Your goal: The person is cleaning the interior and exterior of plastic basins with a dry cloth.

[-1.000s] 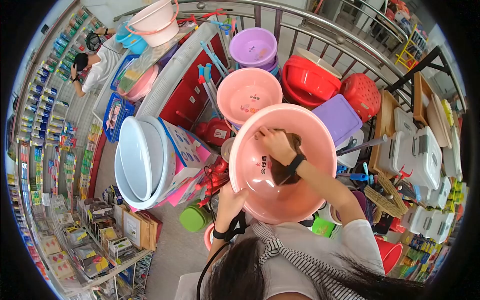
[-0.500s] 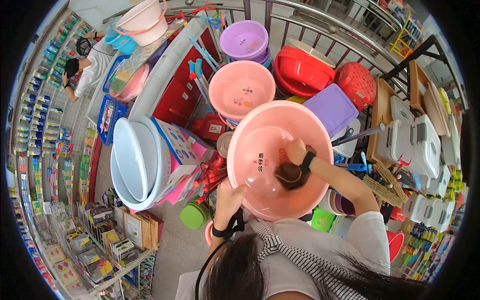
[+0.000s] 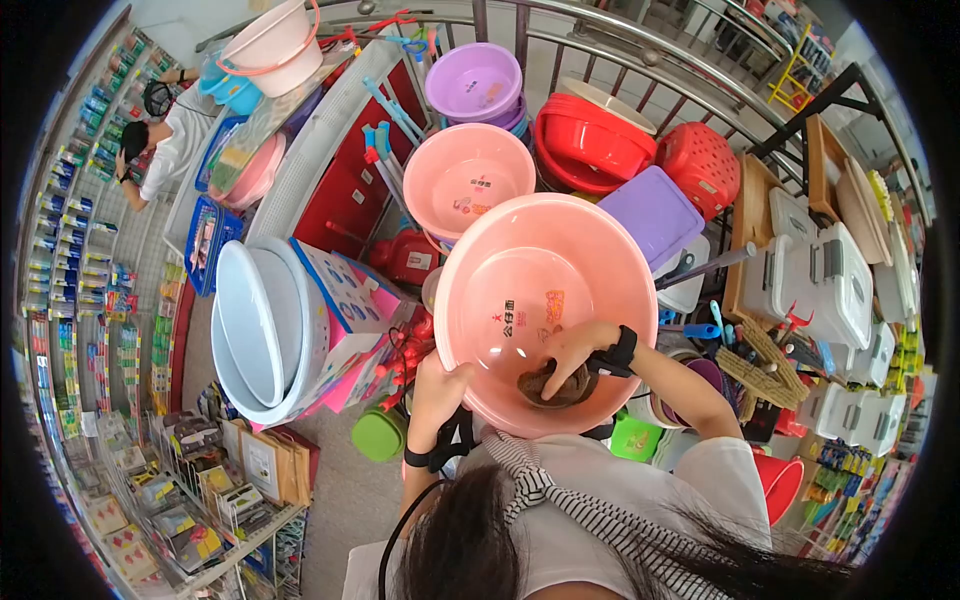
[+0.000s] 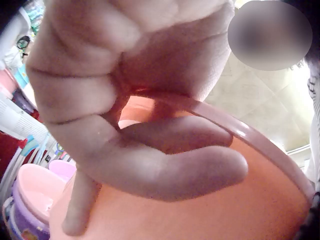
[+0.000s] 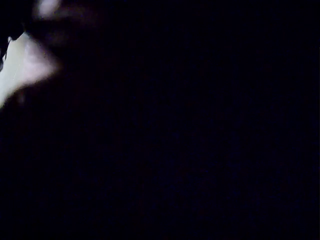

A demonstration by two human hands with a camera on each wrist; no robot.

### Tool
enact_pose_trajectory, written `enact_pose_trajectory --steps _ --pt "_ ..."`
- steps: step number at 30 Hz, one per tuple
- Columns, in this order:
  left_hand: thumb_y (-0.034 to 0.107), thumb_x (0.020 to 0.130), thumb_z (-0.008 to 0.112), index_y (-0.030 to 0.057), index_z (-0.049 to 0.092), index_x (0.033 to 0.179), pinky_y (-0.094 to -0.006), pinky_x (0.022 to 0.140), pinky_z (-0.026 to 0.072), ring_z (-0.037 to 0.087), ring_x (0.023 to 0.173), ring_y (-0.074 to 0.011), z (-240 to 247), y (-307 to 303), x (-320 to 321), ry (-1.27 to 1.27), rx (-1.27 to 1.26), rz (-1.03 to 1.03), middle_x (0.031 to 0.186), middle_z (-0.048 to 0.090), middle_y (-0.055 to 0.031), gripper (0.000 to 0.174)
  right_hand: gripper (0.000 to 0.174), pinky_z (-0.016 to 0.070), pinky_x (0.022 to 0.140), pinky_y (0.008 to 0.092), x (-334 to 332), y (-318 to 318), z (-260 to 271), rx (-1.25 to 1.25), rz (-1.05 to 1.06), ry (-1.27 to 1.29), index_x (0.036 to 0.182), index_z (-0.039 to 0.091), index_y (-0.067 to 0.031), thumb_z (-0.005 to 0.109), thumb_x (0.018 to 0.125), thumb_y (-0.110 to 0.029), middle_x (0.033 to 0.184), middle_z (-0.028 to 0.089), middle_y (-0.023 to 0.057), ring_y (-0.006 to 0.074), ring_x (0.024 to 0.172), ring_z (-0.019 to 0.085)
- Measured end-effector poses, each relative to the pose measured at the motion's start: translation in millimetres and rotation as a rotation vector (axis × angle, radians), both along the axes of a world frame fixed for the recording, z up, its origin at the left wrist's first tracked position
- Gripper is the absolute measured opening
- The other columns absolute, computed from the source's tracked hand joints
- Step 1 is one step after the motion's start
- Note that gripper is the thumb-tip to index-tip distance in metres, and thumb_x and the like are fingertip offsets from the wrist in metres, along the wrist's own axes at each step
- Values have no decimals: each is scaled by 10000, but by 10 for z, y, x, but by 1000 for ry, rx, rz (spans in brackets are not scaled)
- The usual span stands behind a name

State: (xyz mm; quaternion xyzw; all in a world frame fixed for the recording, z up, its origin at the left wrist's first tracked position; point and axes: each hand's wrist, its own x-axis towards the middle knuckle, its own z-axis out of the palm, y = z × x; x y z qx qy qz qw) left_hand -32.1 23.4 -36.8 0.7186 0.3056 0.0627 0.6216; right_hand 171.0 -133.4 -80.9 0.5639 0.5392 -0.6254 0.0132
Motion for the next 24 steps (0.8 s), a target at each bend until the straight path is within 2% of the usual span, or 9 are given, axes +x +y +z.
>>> enact_pose_trajectory --steps 4,6,7,9,10,12,15,19,24 --pt "53 729 534 -53 618 1010 -302 701 493 651 751 -186 -28 -9 14 -45 -1 15 836 675 -155 312 564 477 672 371 54 8 -12 223 -79 35 992 658 -20 580 814 -550 816 658 149 264 716 617" --pt "48 730 530 -56 616 1014 -301 707 491 647 758 -181 29 -25 0 -38 -11 26 837 674 -150 314 425 476 641 386 89 16 164 571 -418 -138 871 651 -30 594 828 -450 752 625 172 300 685 616" --pt "42 731 527 -58 613 1017 -300 714 489 643 765 -176 48 -29 -11 -31 -22 37 838 672 -144 315 425 476 641 386 127 55 271 572 -416 -137 871 651 -30 594 828 -450 752 625 172 300 685 616" --pt "37 732 522 -60 612 1018 -301 714 488 639 761 -173 24 -26 -38 -21 -44 41 831 671 -139 314 338 490 639 423 239 176 447 614 -667 -429 832 650 -35 587 824 -367 759 634 173 332 692 618" --pt "32 734 518 -61 610 1019 -302 715 487 636 758 -171 4 -26 -49 -11 -68 41 824 669 -133 313 338 490 639 423 289 232 474 615 -668 -428 832 650 -35 587 824 -367 759 634 173 332 692 618" --pt "30 734 516 -60 608 1020 -303 707 487 634 748 -171 -61 -30 -66 -22 -50 31 818 667 -130 314 284 468 585 453 380 335 512 931 -885 -641 798 624 -44 594 837 -323 709 616 157 355 630 586" --pt "26 731 512 -58 609 1014 -306 695 487 635 733 -174 -34 -64 -53 -25 -39 26 806 665 -131 311 269 454 568 463 516 510 266 1011 -1019 -702 762 612 -53 600 840 -310 681 610 151 362 608 572" --pt "20 724 511 -52 617 995 -310 669 487 640 709 -179 1 -92 -65 -33 -48 71 776 664 -138 300 257 476 573 451 603 549 164 935 -1050 -862 762 639 -63 591 842 -302 711 634 156 346 627 602" --pt "22 720 514 -51 618 982 -308 656 489 641 693 -177 4 -105 -53 -38 3 88 757 661 -147 291 290 492 603 450 555 534 139 860 -1150 -819 758 643 -53 577 848 -321 716 644 164 337 637 619"
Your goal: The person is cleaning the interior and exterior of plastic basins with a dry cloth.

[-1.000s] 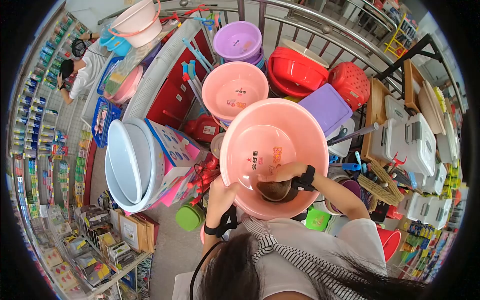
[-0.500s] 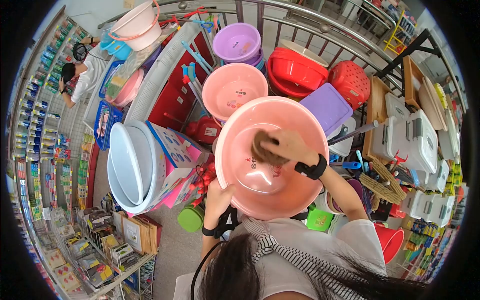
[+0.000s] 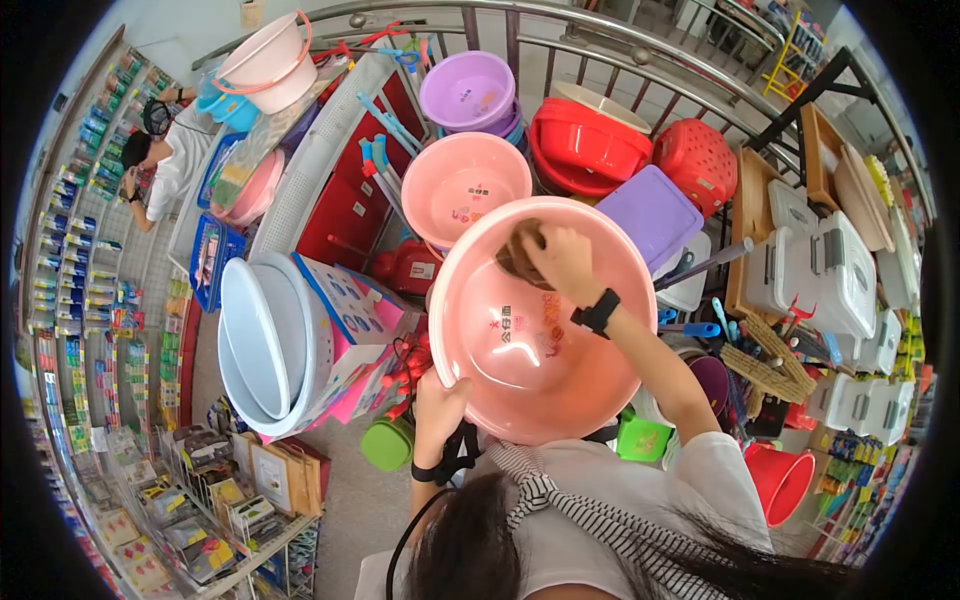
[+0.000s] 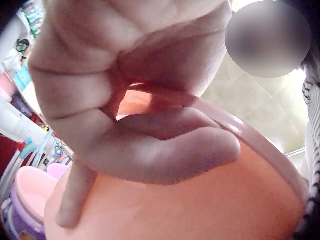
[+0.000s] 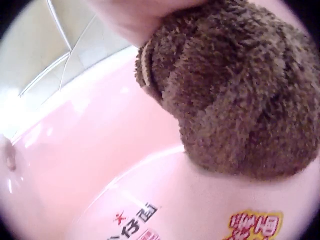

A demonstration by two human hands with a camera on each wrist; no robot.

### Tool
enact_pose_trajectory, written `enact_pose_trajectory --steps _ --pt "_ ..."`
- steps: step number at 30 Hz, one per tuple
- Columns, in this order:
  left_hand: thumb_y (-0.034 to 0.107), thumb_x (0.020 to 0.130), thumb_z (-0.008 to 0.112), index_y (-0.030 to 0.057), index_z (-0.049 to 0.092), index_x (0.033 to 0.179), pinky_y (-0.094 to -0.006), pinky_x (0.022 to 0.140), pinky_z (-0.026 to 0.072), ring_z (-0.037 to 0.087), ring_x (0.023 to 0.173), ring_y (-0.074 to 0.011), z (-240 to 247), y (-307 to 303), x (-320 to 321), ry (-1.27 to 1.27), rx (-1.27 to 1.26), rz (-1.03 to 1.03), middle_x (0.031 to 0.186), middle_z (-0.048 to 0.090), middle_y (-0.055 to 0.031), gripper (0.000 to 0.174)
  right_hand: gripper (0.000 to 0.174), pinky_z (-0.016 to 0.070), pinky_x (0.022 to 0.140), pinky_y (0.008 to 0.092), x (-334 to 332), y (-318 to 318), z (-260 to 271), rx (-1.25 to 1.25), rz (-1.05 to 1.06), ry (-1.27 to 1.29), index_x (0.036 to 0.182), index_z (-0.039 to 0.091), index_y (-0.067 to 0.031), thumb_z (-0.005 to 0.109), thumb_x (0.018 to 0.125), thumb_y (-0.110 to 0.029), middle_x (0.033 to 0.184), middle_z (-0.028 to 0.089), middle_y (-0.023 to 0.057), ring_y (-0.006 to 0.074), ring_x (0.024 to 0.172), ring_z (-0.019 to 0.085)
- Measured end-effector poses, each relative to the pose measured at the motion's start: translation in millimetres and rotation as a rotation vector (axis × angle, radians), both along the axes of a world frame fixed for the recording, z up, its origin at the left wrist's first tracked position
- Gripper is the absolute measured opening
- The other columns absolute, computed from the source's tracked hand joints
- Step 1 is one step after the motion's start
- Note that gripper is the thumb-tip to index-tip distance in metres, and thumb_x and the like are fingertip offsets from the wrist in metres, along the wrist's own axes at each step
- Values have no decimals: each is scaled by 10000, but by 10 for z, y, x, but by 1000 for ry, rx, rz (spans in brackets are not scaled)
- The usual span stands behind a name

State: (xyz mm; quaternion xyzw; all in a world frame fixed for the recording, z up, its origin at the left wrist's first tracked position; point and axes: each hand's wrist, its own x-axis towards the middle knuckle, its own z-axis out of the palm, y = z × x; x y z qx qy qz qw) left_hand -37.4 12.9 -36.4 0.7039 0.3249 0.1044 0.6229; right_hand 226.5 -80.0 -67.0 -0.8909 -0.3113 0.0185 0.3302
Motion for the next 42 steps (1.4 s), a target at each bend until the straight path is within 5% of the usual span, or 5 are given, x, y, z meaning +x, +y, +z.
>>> enact_pose_trajectory --steps 13,21,27,34,42 --pt "74 708 544 -50 612 962 -335 688 487 645 709 -231 -40 -42 -27 95 46 49 758 653 -168 291 358 481 605 463 -60 33 -113 79 -154 108 746 656 -34 569 868 -360 690 631 188 369 640 614" --pt "59 706 531 -56 605 969 -331 686 490 652 714 -233 118 -73 79 42 56 4 762 655 -178 296 337 448 582 430 -293 179 76 173 72 70 810 645 -10 592 870 -337 675 593 208 376 618 585" --pt "47 713 525 -60 599 979 -332 678 492 653 713 -233 69 -67 47 47 78 3 765 650 -184 296 359 463 628 443 -7 -164 41 220 -265 196 832 653 0 586 874 -350 720 620 214 374 665 611" --pt "41 715 526 -62 596 981 -324 678 490 641 707 -216 34 -60 57 19 36 -22 772 652 -174 293 380 449 602 398 -2 -326 -125 300 -475 244 828 651 15 601 872 -359 669 589 205 321 589 579" --pt "7 724 500 -70 596 1000 -290 671 479 619 715 -164 -32 -49 -74 10 -66 73 792 661 -119 302 269 393 623 244 -91 -984 571 608 -386 543 751 637 5 631 862 -240 697 526 -31 54 664 451"
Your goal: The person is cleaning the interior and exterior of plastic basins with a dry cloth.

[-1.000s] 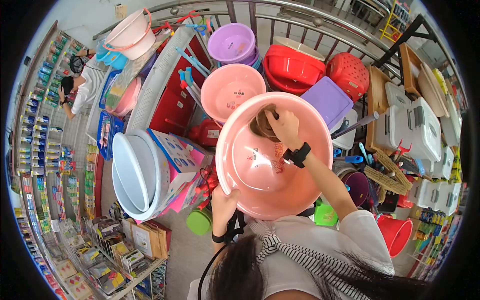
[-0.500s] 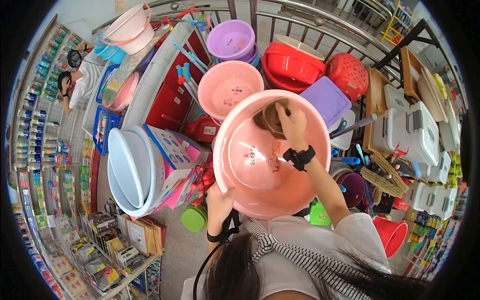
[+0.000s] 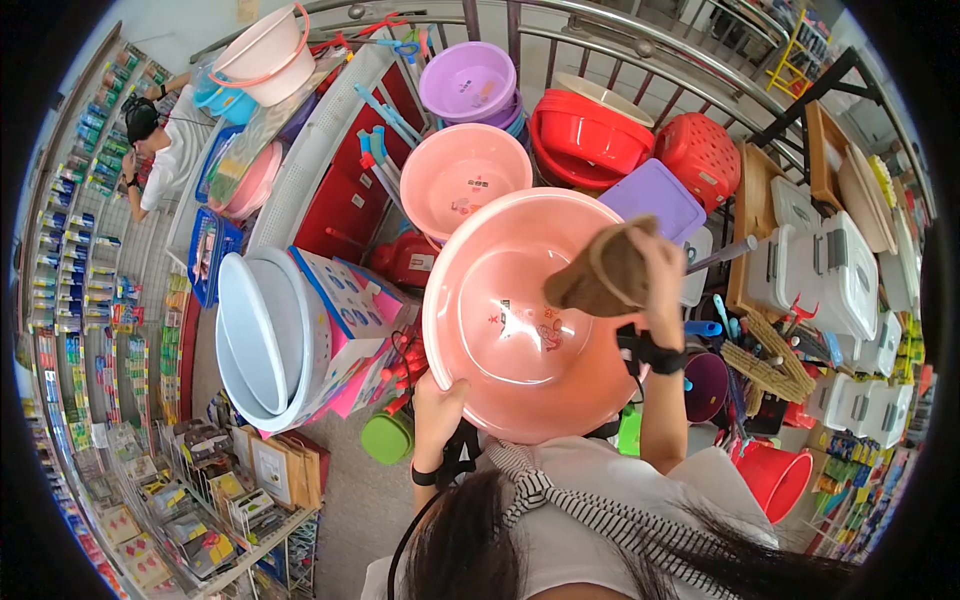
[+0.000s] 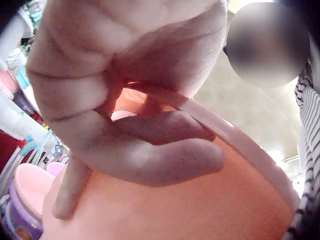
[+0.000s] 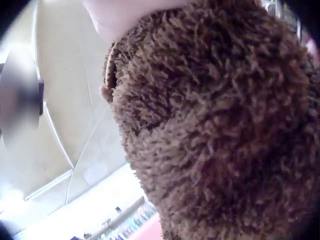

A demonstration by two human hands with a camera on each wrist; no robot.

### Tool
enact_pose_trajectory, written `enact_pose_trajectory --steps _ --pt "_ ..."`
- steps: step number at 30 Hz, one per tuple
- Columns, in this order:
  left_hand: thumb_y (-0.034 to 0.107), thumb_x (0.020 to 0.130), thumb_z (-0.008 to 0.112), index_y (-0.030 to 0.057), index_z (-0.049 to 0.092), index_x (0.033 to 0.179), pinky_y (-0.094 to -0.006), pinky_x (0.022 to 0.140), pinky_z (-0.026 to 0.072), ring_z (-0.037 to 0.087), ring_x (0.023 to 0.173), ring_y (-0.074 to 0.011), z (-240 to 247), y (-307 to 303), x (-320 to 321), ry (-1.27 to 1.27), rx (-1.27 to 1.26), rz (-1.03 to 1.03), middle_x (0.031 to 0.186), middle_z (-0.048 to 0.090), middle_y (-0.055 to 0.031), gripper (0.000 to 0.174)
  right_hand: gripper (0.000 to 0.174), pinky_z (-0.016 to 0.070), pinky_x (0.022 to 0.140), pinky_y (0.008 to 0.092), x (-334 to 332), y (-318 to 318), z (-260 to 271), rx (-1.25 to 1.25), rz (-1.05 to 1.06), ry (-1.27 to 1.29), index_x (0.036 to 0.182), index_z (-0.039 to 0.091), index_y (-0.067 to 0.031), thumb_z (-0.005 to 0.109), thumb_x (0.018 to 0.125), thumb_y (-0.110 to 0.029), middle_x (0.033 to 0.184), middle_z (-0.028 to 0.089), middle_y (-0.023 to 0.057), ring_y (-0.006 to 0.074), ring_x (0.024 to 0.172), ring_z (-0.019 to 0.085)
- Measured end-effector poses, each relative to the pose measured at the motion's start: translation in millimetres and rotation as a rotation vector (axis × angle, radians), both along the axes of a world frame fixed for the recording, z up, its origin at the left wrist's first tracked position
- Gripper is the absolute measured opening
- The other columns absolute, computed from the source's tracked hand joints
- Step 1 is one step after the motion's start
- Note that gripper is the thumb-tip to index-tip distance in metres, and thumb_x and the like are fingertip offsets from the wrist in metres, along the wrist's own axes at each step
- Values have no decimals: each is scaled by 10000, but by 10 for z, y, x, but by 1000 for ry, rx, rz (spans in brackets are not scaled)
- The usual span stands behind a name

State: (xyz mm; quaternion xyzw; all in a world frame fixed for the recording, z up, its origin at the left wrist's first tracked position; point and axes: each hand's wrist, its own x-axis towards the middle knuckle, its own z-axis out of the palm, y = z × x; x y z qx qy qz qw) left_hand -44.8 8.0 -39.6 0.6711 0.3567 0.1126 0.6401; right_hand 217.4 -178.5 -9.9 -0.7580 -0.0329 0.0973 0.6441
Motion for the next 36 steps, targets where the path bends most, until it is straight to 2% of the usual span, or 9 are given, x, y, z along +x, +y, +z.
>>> enact_pose_trajectory --steps 1,4,8,11,15,20,27,33,36 --pt "0 726 496 -76 596 1001 -282 678 477 618 730 -158 15 3 -22 4 -56 28 813 666 -103 302 239 399 690 237 -98 -124 381 207 -144 -54 745 633 -17 642 850 -232 706 529 -37 55 704 466" --pt "-11 730 490 -83 586 1035 -273 723 476 617 795 -152 -26 31 -85 -49 -68 49 900 662 -80 328 234 414 887 266 -10 -611 320 100 -304 -239 1014 621 -5 615 862 -182 989 591 33 126 955 534" --pt "-23 736 489 -83 558 1099 -284 785 474 609 878 -161 -32 134 -198 -69 -215 87 983 642 -83 375 249 405 901 261 41 -1035 533 121 -345 -285 1069 601 17 530 887 -137 1021 597 41 131 969 534" --pt "-19 736 499 -79 566 1082 -279 777 469 603 860 -155 -31 235 -214 -33 -246 122 962 640 -77 358 231 424 765 239 0 -1248 384 -297 113 -75 1041 606 15 532 886 -139 884 592 17 102 836 530" --pt "-7 734 515 -76 575 1056 -275 754 463 589 822 -147 -31 266 -113 -34 -215 105 931 635 -69 334 247 393 600 216 -240 -1006 181 -306 364 101 1014 614 31 573 912 -190 763 550 -5 44 659 465" --pt "14 727 535 -78 578 1062 -283 731 472 603 812 -163 -47 337 -26 -74 -242 58 945 635 -87 349 286 314 484 229 -344 -934 276 -326 287 89 1001 639 39 625 891 -225 546 446 -44 32 512 365" --pt "-7 769 541 -88 553 1107 -286 788 468 601 895 -168 -2 478 -135 -177 -211 165 1027 635 -108 348 291 328 484 242 -585 -718 519 -503 240 -35 977 653 13 684 823 -232 517 461 35 61 488 385" --pt "56 850 606 -84 557 1097 -289 794 481 611 874 -168 47 640 -297 -259 -230 389 1035 636 -122 288 255 474 602 278 -783 -535 428 -312 424 -115 963 657 -8 694 802 -202 688 636 132 156 602 624" --pt "96 842 605 -89 538 1123 -297 748 506 621 856 -187 -100 721 -348 -222 -120 449 1018 630 -116 343 296 500 601 366 -892 -466 233 -480 413 -191 905 668 -15 707 784 -283 755 649 191 352 666 631"
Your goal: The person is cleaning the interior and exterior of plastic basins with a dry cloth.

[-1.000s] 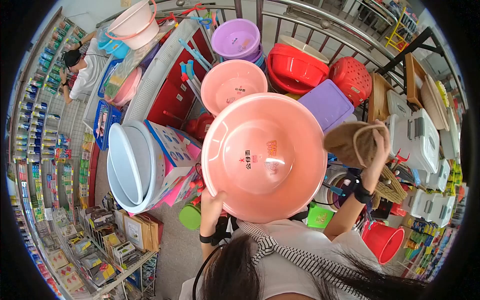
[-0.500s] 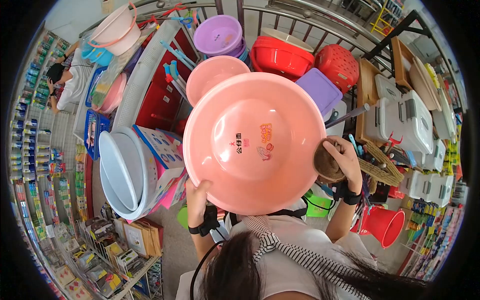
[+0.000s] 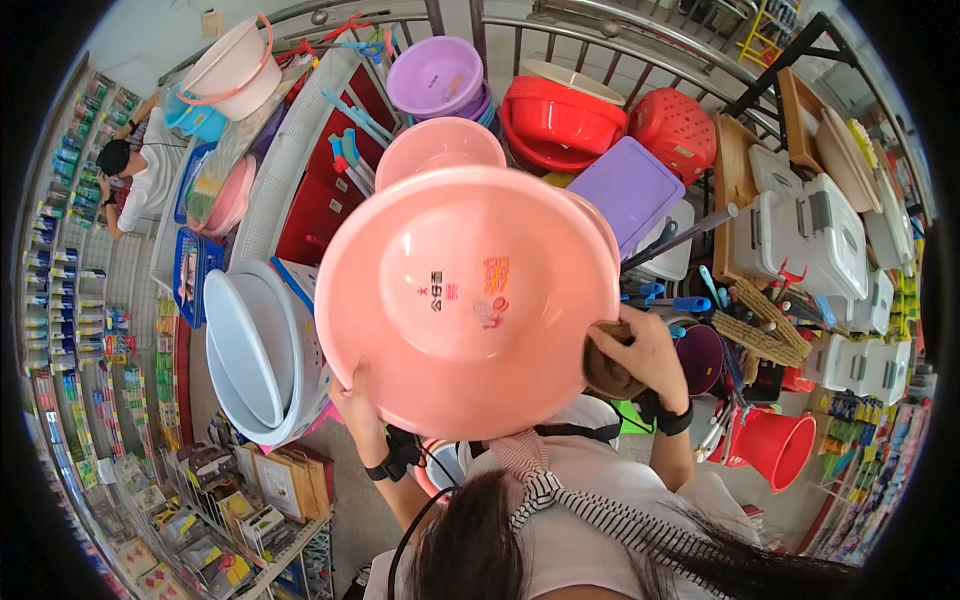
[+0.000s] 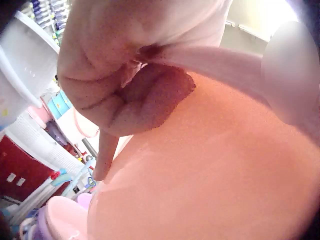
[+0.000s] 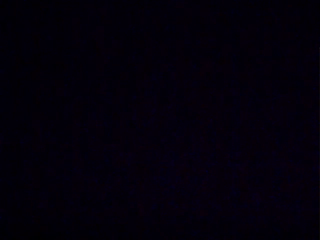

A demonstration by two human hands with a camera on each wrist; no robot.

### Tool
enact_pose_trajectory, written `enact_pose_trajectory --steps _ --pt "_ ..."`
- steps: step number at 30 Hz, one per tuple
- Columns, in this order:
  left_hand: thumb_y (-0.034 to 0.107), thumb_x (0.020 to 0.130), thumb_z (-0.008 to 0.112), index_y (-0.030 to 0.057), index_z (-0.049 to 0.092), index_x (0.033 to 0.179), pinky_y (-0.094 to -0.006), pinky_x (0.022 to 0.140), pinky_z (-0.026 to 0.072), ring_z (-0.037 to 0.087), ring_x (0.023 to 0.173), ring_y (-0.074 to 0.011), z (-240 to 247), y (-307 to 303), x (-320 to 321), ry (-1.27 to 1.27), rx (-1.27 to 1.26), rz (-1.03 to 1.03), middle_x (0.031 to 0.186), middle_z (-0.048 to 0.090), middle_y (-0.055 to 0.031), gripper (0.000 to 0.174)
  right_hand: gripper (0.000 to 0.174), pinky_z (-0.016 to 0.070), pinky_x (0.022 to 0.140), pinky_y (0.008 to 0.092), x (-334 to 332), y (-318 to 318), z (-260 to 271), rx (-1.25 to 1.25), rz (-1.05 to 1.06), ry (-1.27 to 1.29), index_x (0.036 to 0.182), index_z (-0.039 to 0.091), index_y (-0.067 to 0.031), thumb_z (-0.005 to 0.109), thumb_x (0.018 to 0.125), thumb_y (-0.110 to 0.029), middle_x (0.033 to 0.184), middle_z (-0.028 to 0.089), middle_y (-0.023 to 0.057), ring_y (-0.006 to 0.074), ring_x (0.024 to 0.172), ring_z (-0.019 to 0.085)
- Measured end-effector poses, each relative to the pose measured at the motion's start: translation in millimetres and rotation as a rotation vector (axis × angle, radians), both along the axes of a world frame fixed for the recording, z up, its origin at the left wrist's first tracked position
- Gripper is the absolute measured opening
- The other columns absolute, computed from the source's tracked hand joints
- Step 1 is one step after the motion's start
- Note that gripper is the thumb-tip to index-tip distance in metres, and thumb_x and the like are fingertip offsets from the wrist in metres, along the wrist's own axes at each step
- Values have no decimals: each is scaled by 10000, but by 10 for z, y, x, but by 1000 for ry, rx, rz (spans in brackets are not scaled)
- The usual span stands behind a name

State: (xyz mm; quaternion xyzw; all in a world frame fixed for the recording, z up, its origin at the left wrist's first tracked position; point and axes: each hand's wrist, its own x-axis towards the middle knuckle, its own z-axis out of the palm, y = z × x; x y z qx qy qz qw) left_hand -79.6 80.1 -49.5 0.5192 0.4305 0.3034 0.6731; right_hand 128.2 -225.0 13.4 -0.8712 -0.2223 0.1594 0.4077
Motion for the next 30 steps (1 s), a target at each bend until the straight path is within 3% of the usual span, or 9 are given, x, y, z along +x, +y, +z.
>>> enact_pose_trajectory --steps 5,15,17,18,21,25,27,28,30 --pt "97 886 602 -72 563 1095 -275 778 467 579 863 -132 -119 -20 106 238 316 -97 1022 638 -94 271 340 477 575 405 -177 30 -472 -112 -79 3 771 642 -19 688 790 -356 694 620 190 369 651 610" --pt "138 914 546 -37 545 1084 -323 813 458 599 892 -194 -854 -91 968 299 480 -366 962 640 -152 244 349 495 632 427 -187 -310 -1234 -255 -339 7 875 679 -49 639 820 -392 776 654 188 379 722 628" --pt "201 917 554 1 545 1117 -421 812 473 604 974 -401 -1049 -139 1230 277 540 -357 982 628 -241 283 348 499 651 430 -128 -354 -1333 -272 -445 -21 905 687 -55 625 830 -389 802 662 187 376 748 636" --pt "211 920 544 3 532 1150 -456 813 469 579 996 -436 -1064 -161 1358 283 529 -375 1009 617 -265 309 371 500 667 433 -86 -346 -1342 -271 -484 39 910 682 -50 613 835 -407 814 663 190 376 766 637" --pt "220 928 539 1 507 1191 -471 774 475 599 953 -432 -1623 -18 1618 405 721 -469 1044 619 -258 343 395 501 690 431 48 -384 -1576 -348 -514 30 928 679 -50 602 836 -426 833 665 191 376 795 638" --pt "247 932 538 4 503 1139 -484 724 475 599 889 -466 -1699 -119 1880 454 721 -425 932 636 -280 321 420 501 724 437 229 -349 -1779 -342 -537 24 938 682 -58 589 828 -453 855 673 188 370 827 641" --pt "253 935 518 65 445 1275 -510 727 473 605 890 -458 -1717 -143 1981 381 711 -447 942 640 -271 396 439 504 719 451 330 -344 -1933 -380 -544 14 923 684 -52 583 822 -467 851 673 194 373 815 642" --pt "257 934 501 151 352 1384 -515 725 480 618 839 -450 -1742 -141 2024 364 763 -479 931 647 -259 486 456 506 715 459 377 -359 -1998 -431 -524 40 907 684 -40 579 821 -475 852 672 200 378 806 643" --pt "241 928 513 179 330 1404 -504 734 485 618 851 -446 -1789 -150 2088 473 792 -529 1003 622 -272 513 502 516 679 480 430 -394 -2194 -514 -486 36 847 680 -3 563 830 -492 824 668 222 391 761 646"
